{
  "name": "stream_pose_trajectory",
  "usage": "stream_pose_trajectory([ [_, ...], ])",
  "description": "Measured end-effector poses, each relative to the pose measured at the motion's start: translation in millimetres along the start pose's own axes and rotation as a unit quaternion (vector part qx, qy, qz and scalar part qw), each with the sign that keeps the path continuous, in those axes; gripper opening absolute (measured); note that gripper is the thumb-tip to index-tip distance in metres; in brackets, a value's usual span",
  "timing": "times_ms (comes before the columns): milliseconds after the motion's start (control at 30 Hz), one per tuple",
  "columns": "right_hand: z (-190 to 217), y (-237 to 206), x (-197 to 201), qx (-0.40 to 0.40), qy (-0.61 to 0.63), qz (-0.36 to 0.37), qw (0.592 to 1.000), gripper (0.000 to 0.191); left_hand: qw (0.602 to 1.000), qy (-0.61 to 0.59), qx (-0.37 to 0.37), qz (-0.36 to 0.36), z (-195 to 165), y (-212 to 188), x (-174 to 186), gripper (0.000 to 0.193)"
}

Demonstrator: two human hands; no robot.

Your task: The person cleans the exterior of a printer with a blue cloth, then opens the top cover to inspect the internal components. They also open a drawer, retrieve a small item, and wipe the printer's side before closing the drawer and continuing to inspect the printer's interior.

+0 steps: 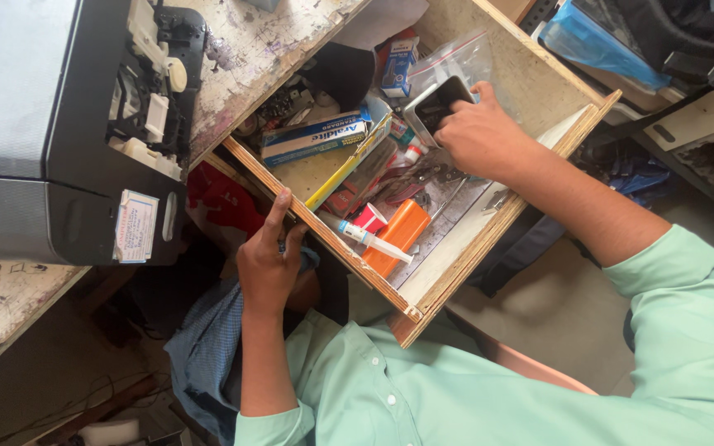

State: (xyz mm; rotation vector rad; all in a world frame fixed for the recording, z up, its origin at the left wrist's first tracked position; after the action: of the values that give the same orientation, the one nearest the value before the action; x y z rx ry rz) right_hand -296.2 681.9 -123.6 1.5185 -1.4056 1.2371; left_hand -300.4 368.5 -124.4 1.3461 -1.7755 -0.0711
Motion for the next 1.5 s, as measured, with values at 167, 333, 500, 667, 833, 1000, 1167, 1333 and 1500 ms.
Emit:
stream_pose_trajectory([
  [167,1,-1,-2,0.009,-0.001,-0.011,1.0,0.016,1.0,-0.002,0.007,0.011,1,-1,-2,0.063],
  [333,-1,1,-14,0.008,0.003,0.037,0.999,0.012,1.0,0.0,0.014,0.01,4,-2,-3,0.064],
  [500,0,2,-6,0.032,0.123,-0.01,0.992,0.017,1.0,0.0,0.015,0.009,6,-2,-3,0.064],
  [667,-3,2,-10,0.014,0.141,0.002,0.99,0.036,1.0,0.006,0.007,0.006,4,-2,-1,0.065],
  [833,-4,0,-7,-0.013,0.15,-0.003,0.989,0.042,0.999,-0.003,0.033,0.018,6,-2,-3,0.064],
  [1000,-14,7,-14,-0.057,0.247,0.037,0.967,0.049,1.0,-0.007,-0.014,-0.005,-2,-1,1,0.065],
  [1167,-23,16,-34,-0.102,0.305,0.093,0.942,0.045,0.999,-0.009,0.04,0.018,7,-4,-5,0.067],
  [1333,-39,14,-33,-0.16,0.422,0.069,0.89,0.047,0.999,-0.013,0.031,0.0,4,-3,-1,0.066],
  [1500,-48,4,6,-0.202,0.407,-0.055,0.889,0.044,1.0,-0.007,0.028,-0.003,3,1,1,0.063],
])
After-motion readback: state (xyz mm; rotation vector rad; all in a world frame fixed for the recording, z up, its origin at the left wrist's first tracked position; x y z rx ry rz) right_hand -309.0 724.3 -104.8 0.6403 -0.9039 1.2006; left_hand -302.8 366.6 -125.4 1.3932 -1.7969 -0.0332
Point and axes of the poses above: each hand's wrist, its own y-axis towards the middle knuckle, its own x-axis out of the back of the hand, z = x × y, the point moved 9 cm from there along y, towards the middle knuckle, and after that the axes turned 5 degrees about -x, right-handed, at the moved point
